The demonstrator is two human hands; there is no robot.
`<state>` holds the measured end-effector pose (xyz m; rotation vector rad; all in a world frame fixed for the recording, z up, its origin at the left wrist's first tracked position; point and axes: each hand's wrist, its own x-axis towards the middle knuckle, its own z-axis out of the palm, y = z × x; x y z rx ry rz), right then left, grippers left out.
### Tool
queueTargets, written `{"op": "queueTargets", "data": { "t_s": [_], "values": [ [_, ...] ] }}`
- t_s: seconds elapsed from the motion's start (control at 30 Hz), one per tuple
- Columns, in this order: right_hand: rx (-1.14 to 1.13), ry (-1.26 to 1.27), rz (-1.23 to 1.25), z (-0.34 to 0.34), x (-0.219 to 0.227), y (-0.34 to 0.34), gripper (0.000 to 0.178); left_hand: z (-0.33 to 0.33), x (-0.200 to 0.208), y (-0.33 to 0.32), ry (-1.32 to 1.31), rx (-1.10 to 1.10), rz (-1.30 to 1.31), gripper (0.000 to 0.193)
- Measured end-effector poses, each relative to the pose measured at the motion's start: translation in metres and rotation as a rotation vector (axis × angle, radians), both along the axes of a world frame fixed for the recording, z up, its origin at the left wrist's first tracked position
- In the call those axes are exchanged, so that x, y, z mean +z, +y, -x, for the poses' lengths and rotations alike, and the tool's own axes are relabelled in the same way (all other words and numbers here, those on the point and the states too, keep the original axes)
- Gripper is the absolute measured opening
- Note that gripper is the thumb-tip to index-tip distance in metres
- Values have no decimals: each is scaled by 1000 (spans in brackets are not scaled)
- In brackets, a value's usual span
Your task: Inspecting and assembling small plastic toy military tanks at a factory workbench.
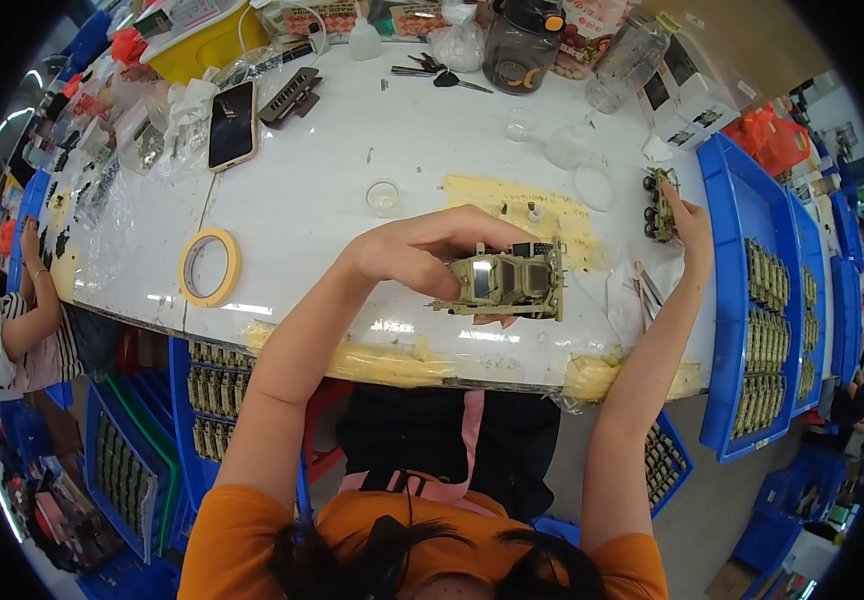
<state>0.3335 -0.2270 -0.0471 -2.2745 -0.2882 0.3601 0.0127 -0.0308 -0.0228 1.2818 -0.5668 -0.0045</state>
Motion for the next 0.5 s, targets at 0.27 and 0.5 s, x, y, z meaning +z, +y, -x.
{"op": "queueTargets", "data": {
  "t_s": [0.27,0.5],
  "values": [
    [524,-270,-887,136,71,41,45,8,10,-10,-62,472,-211,63],
    [976,26,-1040,200,72,43,46,0,14,-23,-208,730,-315,50]
  ]
}}
